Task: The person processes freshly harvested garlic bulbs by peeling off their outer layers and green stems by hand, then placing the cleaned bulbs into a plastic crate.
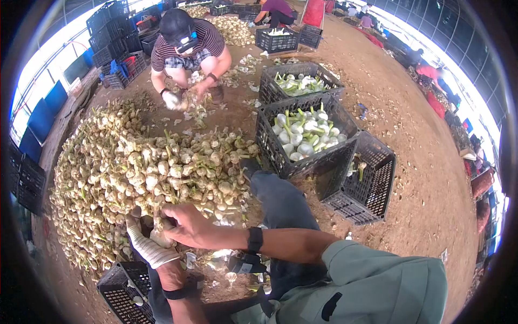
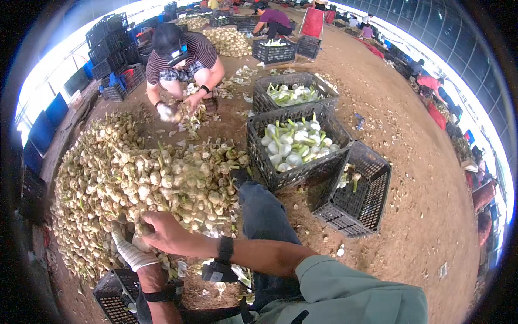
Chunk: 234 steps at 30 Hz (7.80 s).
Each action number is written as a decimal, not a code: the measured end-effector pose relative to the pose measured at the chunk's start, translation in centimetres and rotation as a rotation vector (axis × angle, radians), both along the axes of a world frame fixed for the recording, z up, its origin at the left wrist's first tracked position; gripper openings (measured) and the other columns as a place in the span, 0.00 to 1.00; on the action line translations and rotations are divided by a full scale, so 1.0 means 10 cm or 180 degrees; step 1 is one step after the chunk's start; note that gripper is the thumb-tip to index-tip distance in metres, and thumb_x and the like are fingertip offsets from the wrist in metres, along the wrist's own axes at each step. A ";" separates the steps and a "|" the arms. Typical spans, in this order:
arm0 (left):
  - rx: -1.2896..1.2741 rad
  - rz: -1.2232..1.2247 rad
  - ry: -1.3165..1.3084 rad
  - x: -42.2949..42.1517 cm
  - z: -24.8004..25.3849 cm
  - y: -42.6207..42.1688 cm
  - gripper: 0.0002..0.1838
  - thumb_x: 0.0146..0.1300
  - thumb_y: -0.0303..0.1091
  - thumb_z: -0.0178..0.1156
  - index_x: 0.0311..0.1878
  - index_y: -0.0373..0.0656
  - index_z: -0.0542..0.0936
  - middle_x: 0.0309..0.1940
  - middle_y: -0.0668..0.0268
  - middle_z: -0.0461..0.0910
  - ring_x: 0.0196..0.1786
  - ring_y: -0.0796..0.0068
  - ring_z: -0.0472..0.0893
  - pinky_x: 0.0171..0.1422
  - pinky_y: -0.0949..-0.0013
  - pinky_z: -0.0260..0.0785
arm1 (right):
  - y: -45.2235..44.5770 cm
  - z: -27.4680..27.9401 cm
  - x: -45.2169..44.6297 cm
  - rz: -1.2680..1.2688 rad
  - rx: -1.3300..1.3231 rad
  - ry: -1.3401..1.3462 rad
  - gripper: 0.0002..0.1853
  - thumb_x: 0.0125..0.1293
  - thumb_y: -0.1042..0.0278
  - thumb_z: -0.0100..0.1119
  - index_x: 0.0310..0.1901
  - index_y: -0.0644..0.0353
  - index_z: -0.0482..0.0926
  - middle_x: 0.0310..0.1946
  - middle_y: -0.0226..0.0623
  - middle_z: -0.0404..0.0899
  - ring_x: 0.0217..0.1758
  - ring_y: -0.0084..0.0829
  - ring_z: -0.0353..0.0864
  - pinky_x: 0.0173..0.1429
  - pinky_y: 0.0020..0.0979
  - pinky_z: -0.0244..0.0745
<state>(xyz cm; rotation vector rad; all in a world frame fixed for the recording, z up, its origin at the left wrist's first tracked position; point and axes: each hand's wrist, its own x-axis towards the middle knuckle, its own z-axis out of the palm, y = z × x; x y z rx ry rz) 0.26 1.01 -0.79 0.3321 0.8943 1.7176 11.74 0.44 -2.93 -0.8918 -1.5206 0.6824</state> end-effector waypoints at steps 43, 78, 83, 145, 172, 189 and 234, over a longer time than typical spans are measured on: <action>-0.0823 -0.0911 -0.0577 -0.27 0.23 -0.14 0.35 0.62 0.67 0.53 0.46 0.39 0.78 0.27 0.66 0.78 0.26 0.69 0.80 0.28 0.66 0.76 | -0.17 0.28 0.13 0.0933 -0.0732 -0.0229 0.11 0.59 0.73 0.63 0.42 0.64 0.74 0.27 0.30 0.71 0.20 0.19 0.67 0.27 0.23 0.64; -0.0898 -0.1118 0.0347 -0.23 0.04 -0.15 0.29 0.57 0.64 0.64 0.30 0.41 0.80 0.23 0.63 0.79 0.24 0.68 0.78 0.28 0.67 0.74 | -0.20 0.06 0.43 0.1108 0.0513 -0.1535 0.20 0.57 0.69 0.65 0.48 0.69 0.71 0.24 0.45 0.72 0.25 0.45 0.76 0.32 0.43 0.71; -0.0700 -0.0680 0.0397 -0.23 -0.04 -0.19 0.31 0.55 0.65 0.64 0.32 0.40 0.80 0.25 0.64 0.77 0.28 0.69 0.77 0.32 0.67 0.75 | -0.20 0.06 0.40 0.1246 -0.0003 -0.1138 0.20 0.59 0.69 0.63 0.50 0.69 0.71 0.23 0.47 0.73 0.21 0.44 0.76 0.28 0.42 0.70; 0.0035 0.0302 0.0205 -0.16 0.04 -0.14 0.18 0.68 0.51 0.58 0.36 0.44 0.77 0.32 0.66 0.76 0.36 0.72 0.75 0.43 0.67 0.72 | -0.15 0.30 0.23 0.0995 -0.1386 0.0045 0.18 0.71 0.54 0.54 0.38 0.64 0.73 0.26 0.32 0.76 0.20 0.18 0.71 0.22 0.23 0.66; 0.0478 0.0664 -0.0048 0.13 0.42 -0.15 0.24 0.69 0.58 0.53 0.30 0.46 0.77 0.08 0.76 0.57 0.08 0.86 0.50 0.11 0.75 0.36 | -0.16 -0.10 0.11 0.0525 -0.1489 -0.0329 0.14 0.67 0.64 0.54 0.47 0.65 0.77 0.19 0.39 0.74 0.20 0.27 0.74 0.24 0.33 0.67; 0.1278 0.0168 -0.0319 -0.70 0.52 -0.28 0.26 0.71 0.56 0.50 0.32 0.41 0.78 0.09 0.73 0.59 0.07 0.84 0.53 0.08 0.77 0.44 | -0.24 -0.91 0.39 0.1268 -0.0496 -0.3206 0.30 0.71 0.57 0.50 0.66 0.66 0.58 0.34 0.41 0.81 0.26 0.31 0.81 0.29 0.32 0.77; 0.0452 0.0055 0.0081 -0.06 0.06 -0.24 0.25 0.69 0.57 0.52 0.38 0.41 0.79 0.16 0.73 0.69 0.12 0.83 0.61 0.14 0.77 0.48 | -0.19 -0.78 -0.23 0.0882 -0.1496 -0.0745 0.24 0.66 0.59 0.50 0.58 0.68 0.70 0.49 0.54 0.77 0.46 0.38 0.79 0.51 0.38 0.73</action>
